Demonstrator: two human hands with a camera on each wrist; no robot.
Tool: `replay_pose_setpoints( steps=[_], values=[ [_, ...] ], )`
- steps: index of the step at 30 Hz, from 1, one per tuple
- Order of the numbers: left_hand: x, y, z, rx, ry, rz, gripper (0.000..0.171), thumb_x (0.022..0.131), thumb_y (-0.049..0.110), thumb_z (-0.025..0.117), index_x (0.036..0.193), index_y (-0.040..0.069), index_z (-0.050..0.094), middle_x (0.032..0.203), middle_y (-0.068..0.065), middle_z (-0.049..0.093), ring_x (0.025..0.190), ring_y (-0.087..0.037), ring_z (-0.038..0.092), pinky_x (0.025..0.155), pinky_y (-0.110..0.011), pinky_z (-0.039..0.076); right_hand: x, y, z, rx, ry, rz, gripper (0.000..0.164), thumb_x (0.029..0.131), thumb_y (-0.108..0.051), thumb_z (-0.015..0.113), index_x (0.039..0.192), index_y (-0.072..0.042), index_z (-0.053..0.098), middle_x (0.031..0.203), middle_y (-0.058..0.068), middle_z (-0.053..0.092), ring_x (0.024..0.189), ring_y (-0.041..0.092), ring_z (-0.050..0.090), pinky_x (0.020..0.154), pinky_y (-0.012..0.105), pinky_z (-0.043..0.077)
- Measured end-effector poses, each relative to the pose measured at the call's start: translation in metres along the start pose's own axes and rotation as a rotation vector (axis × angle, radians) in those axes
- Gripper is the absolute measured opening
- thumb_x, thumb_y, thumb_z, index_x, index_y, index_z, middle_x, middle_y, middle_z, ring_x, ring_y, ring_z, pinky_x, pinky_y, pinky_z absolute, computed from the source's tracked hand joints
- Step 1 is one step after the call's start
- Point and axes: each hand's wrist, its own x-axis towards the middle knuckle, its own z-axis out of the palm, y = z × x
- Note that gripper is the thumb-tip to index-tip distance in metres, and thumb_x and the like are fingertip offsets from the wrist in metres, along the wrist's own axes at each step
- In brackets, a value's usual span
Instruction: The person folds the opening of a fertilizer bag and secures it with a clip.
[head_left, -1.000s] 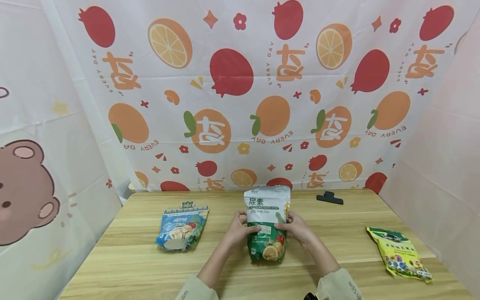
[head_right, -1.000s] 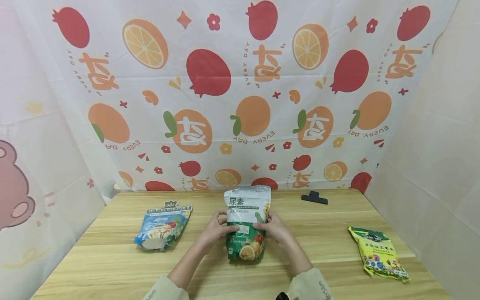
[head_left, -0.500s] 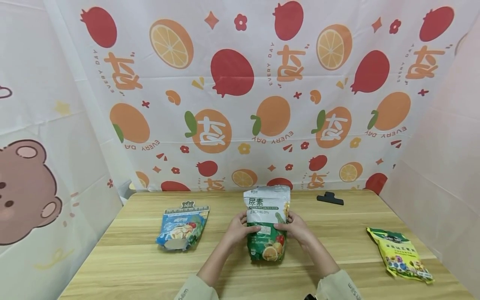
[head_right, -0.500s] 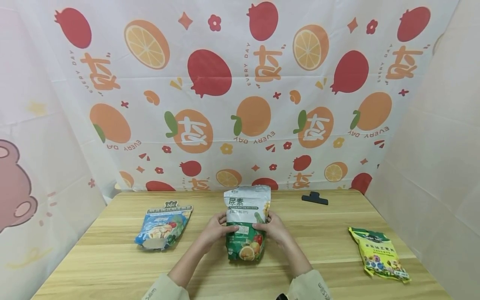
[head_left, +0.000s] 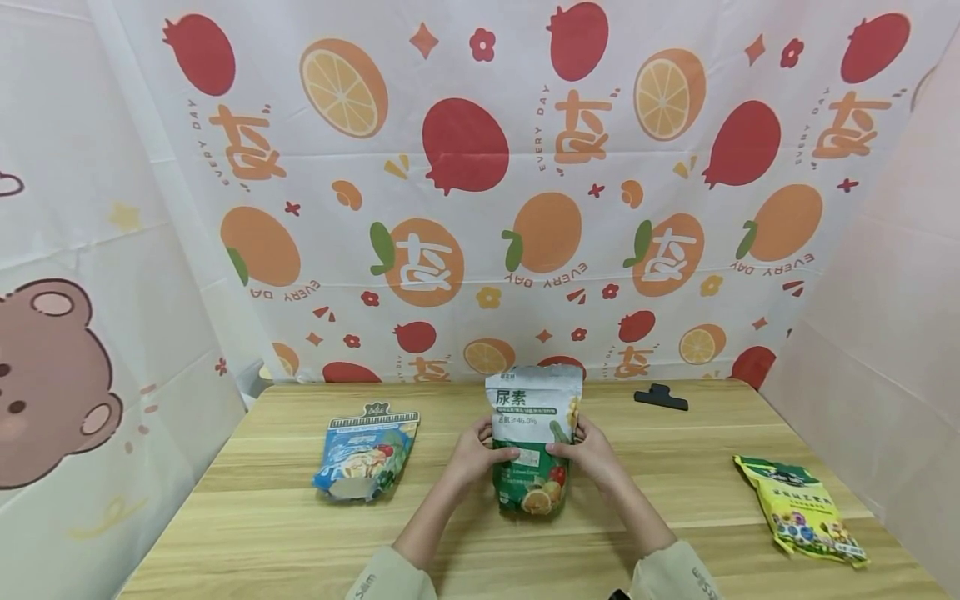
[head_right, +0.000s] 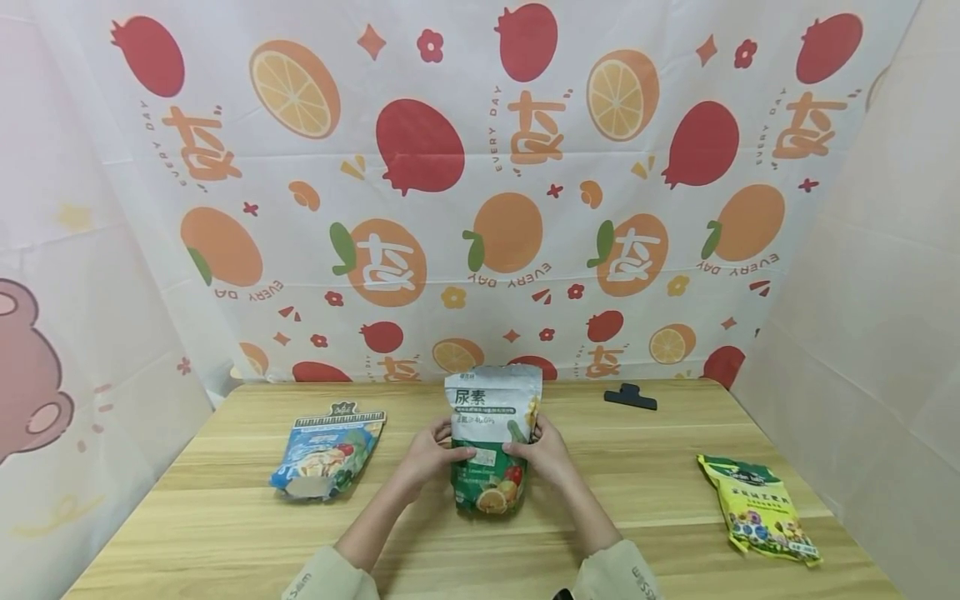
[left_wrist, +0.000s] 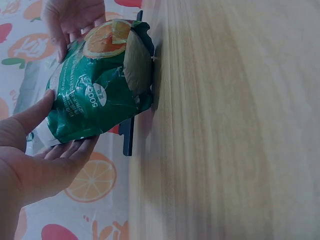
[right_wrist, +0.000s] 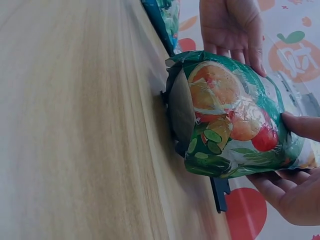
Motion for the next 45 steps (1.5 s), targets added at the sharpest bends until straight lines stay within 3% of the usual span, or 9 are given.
replay_pose_setpoints(
  steps=[11,18,25,30,36,45],
  values=[
    [0.003,-0.004,-0.001,0.027,0.015,0.096,0.068,0.074,-0.006,0.072,0.13,-0.014,0.034,0.124,-0.03,0.047,0.111,-0.039,0.049,0.091,-0.041,0.041,0.002,0.001,0.001,-0.02,0.033,-0.094,0.062,0.074,0.001,0.074,0.128,0.003,0.042,0.115,0.016,0.057,0.102,0.029,0.055,0.085,0.041,0.044],
    [0.005,-0.006,-0.002,0.041,0.02,0.119,0.071,0.074,-0.005,0.072,0.132,-0.013,0.032,0.127,-0.029,0.045,0.114,-0.04,0.045,0.094,-0.045,0.038,0.003,0.002,0.002,-0.002,0.024,-0.146,0.058,0.074,0.003,0.073,0.124,0.002,0.042,0.116,0.018,0.055,0.102,0.029,0.054,0.082,0.037,0.046],
    [0.0,-0.006,-0.003,0.09,0.024,0.223,0.072,0.073,0.005,0.077,0.131,-0.01,0.036,0.125,-0.025,0.049,0.113,-0.035,0.047,0.093,-0.041,0.039,0.002,0.002,0.003,0.005,0.012,-0.188,0.06,0.074,0.007,0.072,0.124,0.004,0.039,0.116,0.021,0.053,0.103,0.032,0.052,0.078,0.034,0.048],
    [0.005,-0.005,-0.001,0.099,0.035,0.175,0.071,0.073,-0.003,0.075,0.131,-0.008,0.035,0.127,-0.026,0.047,0.117,-0.038,0.043,0.096,-0.045,0.036,0.004,0.002,0.002,-0.005,0.011,-0.197,0.064,0.073,0.007,0.072,0.127,0.003,0.038,0.115,0.021,0.053,0.102,0.032,0.053,0.077,0.035,0.048],
    [0.01,-0.006,-0.003,0.09,0.026,0.195,0.07,0.07,-0.012,0.072,0.129,-0.011,0.034,0.124,-0.03,0.046,0.114,-0.042,0.044,0.093,-0.049,0.037,0.008,0.002,0.002,-0.014,-0.005,-0.248,0.066,0.073,0.007,0.072,0.129,0.005,0.036,0.114,0.023,0.053,0.103,0.034,0.053,0.078,0.036,0.048],
    [0.006,-0.009,-0.002,0.081,0.01,0.195,0.065,0.073,-0.007,0.073,0.127,-0.004,0.037,0.123,-0.023,0.049,0.116,-0.039,0.044,0.095,-0.048,0.036,0.009,0.005,-0.002,-0.028,-0.037,-0.25,0.071,0.073,0.006,0.073,0.131,0.002,0.034,0.114,0.021,0.052,0.103,0.032,0.053,0.08,0.036,0.047]
  ],
)
